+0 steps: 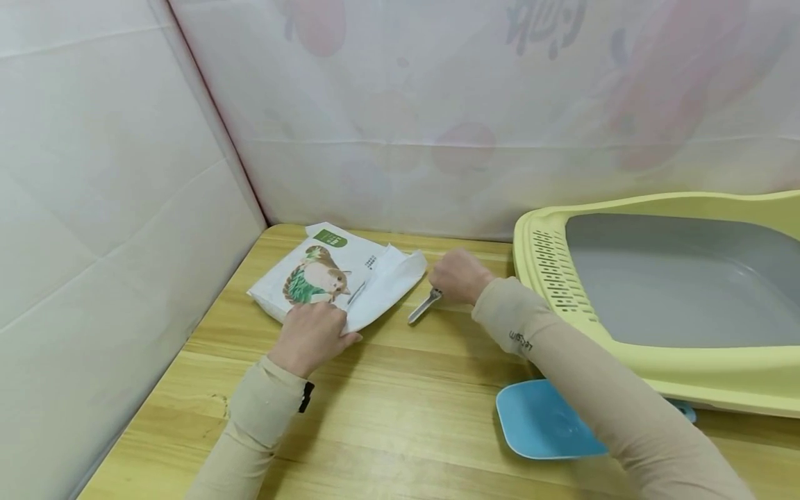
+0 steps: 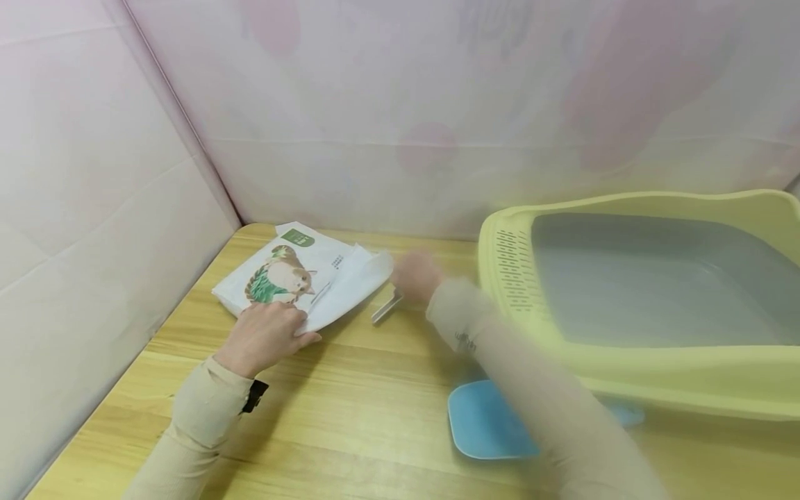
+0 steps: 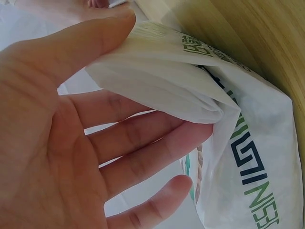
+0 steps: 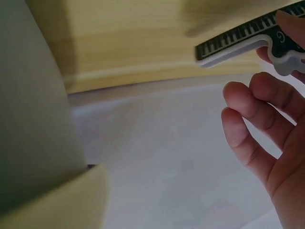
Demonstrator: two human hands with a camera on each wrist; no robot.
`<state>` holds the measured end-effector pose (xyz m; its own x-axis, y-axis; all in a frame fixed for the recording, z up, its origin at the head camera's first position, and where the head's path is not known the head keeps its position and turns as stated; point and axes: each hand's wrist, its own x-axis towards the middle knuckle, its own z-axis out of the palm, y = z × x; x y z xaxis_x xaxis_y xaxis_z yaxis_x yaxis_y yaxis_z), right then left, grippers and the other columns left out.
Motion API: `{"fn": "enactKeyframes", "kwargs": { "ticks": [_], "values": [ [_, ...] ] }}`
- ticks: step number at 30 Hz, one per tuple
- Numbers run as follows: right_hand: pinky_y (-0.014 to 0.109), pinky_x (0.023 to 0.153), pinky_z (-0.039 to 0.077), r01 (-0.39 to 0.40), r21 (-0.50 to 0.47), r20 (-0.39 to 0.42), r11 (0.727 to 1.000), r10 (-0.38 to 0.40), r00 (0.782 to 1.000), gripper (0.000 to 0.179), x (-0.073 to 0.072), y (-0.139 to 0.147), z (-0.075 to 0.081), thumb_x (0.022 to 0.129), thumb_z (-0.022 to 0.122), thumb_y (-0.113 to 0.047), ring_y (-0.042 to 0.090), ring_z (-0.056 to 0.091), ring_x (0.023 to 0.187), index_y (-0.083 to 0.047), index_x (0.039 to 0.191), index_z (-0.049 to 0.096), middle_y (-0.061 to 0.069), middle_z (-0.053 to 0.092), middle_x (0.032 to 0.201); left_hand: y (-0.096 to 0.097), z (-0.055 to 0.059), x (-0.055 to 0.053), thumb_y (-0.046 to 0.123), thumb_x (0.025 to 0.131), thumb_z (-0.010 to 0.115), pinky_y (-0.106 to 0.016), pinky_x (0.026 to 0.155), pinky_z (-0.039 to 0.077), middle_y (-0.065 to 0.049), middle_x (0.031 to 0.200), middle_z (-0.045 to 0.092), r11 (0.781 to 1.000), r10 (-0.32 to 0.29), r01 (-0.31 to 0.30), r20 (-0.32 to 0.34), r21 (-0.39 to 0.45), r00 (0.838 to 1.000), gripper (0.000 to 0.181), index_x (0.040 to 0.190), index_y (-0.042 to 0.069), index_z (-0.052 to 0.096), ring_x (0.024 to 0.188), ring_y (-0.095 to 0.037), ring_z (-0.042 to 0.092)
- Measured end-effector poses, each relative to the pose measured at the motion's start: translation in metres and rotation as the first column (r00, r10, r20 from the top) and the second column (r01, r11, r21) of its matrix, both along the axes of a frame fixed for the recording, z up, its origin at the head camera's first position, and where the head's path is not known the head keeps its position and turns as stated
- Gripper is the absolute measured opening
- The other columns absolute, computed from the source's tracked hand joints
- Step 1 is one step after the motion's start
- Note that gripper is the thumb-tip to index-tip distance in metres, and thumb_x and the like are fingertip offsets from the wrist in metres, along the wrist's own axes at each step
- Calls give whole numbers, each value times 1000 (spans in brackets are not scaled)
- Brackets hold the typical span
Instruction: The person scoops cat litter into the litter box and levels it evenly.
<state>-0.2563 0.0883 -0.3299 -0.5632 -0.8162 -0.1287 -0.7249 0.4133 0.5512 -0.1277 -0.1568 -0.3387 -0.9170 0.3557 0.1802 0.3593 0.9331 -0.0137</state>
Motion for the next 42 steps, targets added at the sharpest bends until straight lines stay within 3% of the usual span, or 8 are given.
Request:
{"fn": "enactKeyframes", "kwargs": {
  "ticks": [8, 12, 16, 19, 26, 27, 36, 42],
  "values": [
    [25, 47, 42, 39, 7, -10, 999, -39, 999, 18, -6, 3, -7, 85, 68, -5, 11, 35, 50, -11, 69, 63, -1, 56, 61, 1, -1, 0, 36, 82, 83, -36, 46, 48, 2, 54, 47, 1000, 1, -1, -8, -12, 1000, 49, 55, 13, 50, 48, -15, 46],
    [26, 49, 49, 94, 6, 61, 996, -94, 994, 13, -8, 1, -11, 86, 70, -3, 10, 44, 50, -10, 75, 68, 0, 61, 65, 1, -1, 0, 37, 83, 83, -37, 46, 48, 1, 55, 47, 1000, 10, -10, 9, -18, 1000, 49, 56, 12, 50, 49, -15, 46],
    [26, 52, 52, 167, 28, 162, 986, -169, 972, 14, -9, 0, -14, 89, 69, -3, 11, 49, 53, -9, 76, 68, 1, 62, 67, 1, -1, -1, 37, 83, 83, -36, 46, 47, 0, 56, 47, 1000, 12, -12, 17, -17, 1000, 49, 57, 12, 50, 50, -15, 46],
    [27, 54, 53, 192, 39, 191, 981, -196, 962, 15, -8, 0, -14, 90, 69, -4, 11, 52, 55, -9, 76, 66, 1, 63, 69, 1, -1, -1, 37, 83, 82, -35, 45, 46, 0, 56, 46, 1000, 10, -10, 20, -13, 1000, 50, 56, 12, 49, 50, -15, 46],
    [29, 59, 53, 279, 3, 355, 960, -261, 898, 12, -1, -1, -4, 83, 65, 2, 13, 49, 61, -9, 80, 63, 3, 62, 75, 1, 0, -1, 38, 84, 81, -35, 46, 45, 0, 59, 47, 1000, 21, -21, 52, -8, 998, 50, 57, 12, 48, 52, -15, 46],
    [30, 60, 53, 276, -11, 364, 961, -254, 896, 12, -1, -1, -4, 82, 65, 3, 14, 49, 62, -9, 80, 62, 3, 62, 75, 1, 0, 0, 38, 84, 81, -35, 46, 45, 0, 59, 47, 1000, 22, -22, 53, -8, 998, 50, 57, 12, 48, 52, -15, 47],
    [28, 60, 53, 233, -59, 356, 971, -197, 913, 11, 1, -5, -3, 80, 77, -5, 13, 51, 61, -8, 78, 67, 3, 63, 73, -1, -1, 0, 39, 85, 80, -35, 49, 44, -2, 65, 50, 1000, 16, -16, 87, -1, 996, 45, 62, 11, 53, 57, -17, 49],
    [27, 59, 54, 184, -103, 299, 977, -146, 943, 14, 3, -3, -4, 78, 84, -14, 14, 57, 60, -7, 80, 72, 4, 66, 73, -2, 1, -3, 33, 84, 82, -38, 53, 48, -2, 69, 54, 998, 58, -60, 120, 16, 991, 35, 70, 9, 61, 61, -18, 54]
  ]
}}
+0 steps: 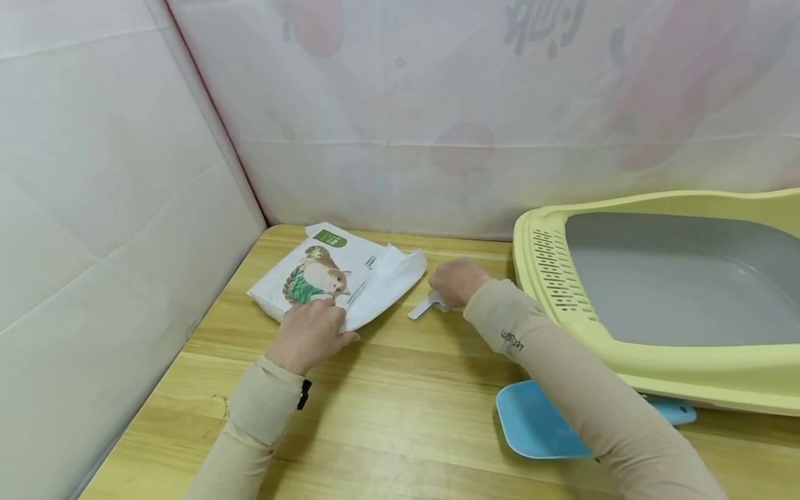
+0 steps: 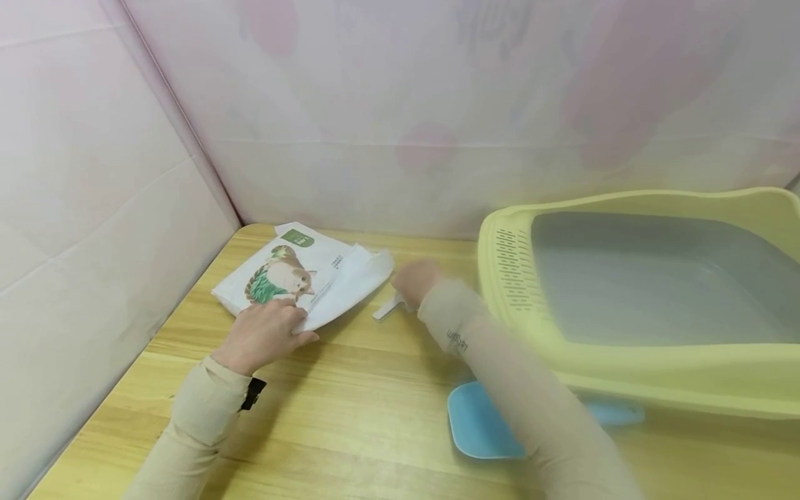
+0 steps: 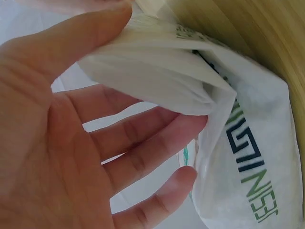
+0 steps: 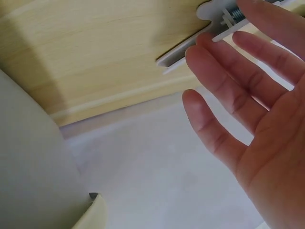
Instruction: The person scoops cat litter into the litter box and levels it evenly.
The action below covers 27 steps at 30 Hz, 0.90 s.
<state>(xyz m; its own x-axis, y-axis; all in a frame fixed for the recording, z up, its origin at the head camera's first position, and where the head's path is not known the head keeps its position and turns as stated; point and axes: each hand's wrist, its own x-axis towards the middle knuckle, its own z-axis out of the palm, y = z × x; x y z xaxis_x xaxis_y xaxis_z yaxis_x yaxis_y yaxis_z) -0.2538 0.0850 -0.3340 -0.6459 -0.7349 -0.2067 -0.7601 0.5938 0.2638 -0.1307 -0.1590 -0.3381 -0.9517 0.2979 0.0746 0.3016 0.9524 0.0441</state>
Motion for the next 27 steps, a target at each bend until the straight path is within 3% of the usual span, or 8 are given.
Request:
{"fn": "enactKeyframes", "kwargs": {
  "ticks": [7, 16, 27],
  "values": [
    [30, 58, 54, 6, -15, -32, 1000, -6, 999, 11, 0, 5, -2, 81, 79, -9, 15, 56, 60, -7, 79, 69, 4, 64, 72, -2, -5, -1, 23, 80, 86, -46, 59, 54, -6, 82, 62, 1000, -10, 10, -84, -7, 996, 27, 73, 8, 65, 71, -25, 64],
    [29, 61, 53, 5, 7, -53, 1000, -5, 999, 15, -2, 9, -5, 82, 81, -15, 16, 56, 64, -7, 82, 68, 4, 64, 76, -10, -11, -6, 17, 79, 86, -50, 66, 53, -6, 83, 64, 1000, 17, -16, -150, 10, 989, 20, 76, 7, 69, 79, -29, 67],
    [31, 61, 55, 6, 5, -63, 1000, -6, 998, 4, -4, 11, -8, 86, 73, -4, 18, 60, 65, -5, 84, 69, 7, 66, 79, -9, -17, -11, 20, 81, 86, -52, 73, 55, -11, 90, 67, 996, -13, -6, -217, -88, 976, 21, 84, 4, 72, 86, -32, 67]
  ]
}}
